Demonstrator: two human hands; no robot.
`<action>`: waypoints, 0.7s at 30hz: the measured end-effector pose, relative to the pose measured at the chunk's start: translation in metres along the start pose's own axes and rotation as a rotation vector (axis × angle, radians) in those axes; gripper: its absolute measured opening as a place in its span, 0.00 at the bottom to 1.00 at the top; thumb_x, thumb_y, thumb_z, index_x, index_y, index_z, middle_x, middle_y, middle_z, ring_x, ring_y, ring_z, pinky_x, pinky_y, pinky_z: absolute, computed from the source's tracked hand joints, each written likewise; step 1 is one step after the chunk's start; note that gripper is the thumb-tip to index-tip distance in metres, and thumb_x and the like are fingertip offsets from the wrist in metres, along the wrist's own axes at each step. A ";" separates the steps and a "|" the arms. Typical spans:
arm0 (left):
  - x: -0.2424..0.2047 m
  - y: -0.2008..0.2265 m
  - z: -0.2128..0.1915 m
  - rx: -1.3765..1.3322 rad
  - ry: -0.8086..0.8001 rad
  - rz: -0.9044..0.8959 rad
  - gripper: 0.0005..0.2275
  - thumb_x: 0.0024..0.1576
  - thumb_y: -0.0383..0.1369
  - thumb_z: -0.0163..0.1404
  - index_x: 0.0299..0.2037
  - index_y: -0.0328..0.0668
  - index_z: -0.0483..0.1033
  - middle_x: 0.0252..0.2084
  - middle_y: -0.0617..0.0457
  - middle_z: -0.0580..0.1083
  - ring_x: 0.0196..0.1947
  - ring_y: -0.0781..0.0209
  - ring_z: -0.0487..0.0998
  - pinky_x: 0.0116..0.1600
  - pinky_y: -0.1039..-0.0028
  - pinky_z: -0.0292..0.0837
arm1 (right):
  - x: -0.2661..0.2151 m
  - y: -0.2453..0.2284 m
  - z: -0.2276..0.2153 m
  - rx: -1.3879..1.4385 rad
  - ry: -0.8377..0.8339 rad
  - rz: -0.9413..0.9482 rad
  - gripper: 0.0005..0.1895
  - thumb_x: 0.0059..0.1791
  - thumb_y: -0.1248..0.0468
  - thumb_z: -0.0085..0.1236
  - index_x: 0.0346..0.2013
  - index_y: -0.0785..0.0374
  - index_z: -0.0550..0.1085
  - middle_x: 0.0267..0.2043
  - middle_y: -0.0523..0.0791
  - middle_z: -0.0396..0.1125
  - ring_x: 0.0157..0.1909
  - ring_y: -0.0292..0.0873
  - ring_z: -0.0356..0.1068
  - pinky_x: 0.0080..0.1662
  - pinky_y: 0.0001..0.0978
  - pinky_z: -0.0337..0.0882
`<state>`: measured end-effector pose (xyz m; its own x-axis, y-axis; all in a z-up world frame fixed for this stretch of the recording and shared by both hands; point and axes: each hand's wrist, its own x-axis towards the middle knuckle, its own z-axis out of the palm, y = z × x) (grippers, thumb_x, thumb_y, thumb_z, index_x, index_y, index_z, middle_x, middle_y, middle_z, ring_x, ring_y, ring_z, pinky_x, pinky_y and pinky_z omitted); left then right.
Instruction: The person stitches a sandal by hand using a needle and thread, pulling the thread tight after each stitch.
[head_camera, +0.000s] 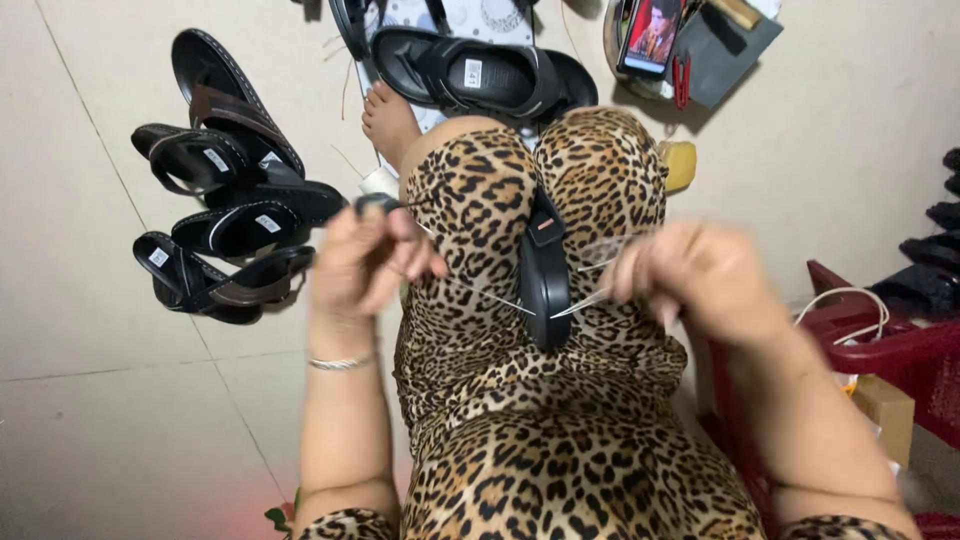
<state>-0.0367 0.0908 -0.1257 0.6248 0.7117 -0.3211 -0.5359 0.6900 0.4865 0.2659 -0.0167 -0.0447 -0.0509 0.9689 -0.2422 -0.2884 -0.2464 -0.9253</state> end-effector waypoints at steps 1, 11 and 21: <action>-0.010 0.011 -0.009 -0.001 -0.001 -0.006 0.13 0.66 0.39 0.48 0.37 0.38 0.80 0.17 0.50 0.70 0.18 0.58 0.73 0.36 0.53 0.84 | -0.006 -0.008 -0.014 0.001 0.006 0.001 0.27 0.58 0.60 0.44 0.13 0.60 0.67 0.14 0.47 0.65 0.19 0.43 0.70 0.25 0.30 0.69; -0.032 -0.011 0.097 1.189 -0.089 0.356 0.21 0.59 0.40 0.57 0.55 0.35 0.67 0.56 0.40 0.71 0.57 0.46 0.76 0.68 0.60 0.73 | -0.045 -0.035 0.000 -0.976 -0.196 0.432 0.21 0.50 0.56 0.47 0.56 0.53 0.74 0.38 0.43 0.70 0.34 0.41 0.68 0.35 0.33 0.74; -0.030 -0.049 0.082 1.387 -0.233 0.531 0.30 0.54 0.41 0.66 0.61 0.29 0.69 0.63 0.31 0.70 0.61 0.43 0.79 0.53 0.70 0.87 | -0.040 -0.038 0.013 -1.719 -0.471 -0.197 0.34 0.41 0.65 0.58 0.61 0.35 0.69 0.34 0.39 0.66 0.22 0.42 0.69 0.24 0.34 0.69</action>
<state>0.0177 0.0244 -0.0732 0.6810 0.7038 0.2022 0.1425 -0.3982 0.9061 0.2665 -0.0463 0.0039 -0.4719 0.8323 -0.2909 0.8783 0.4151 -0.2372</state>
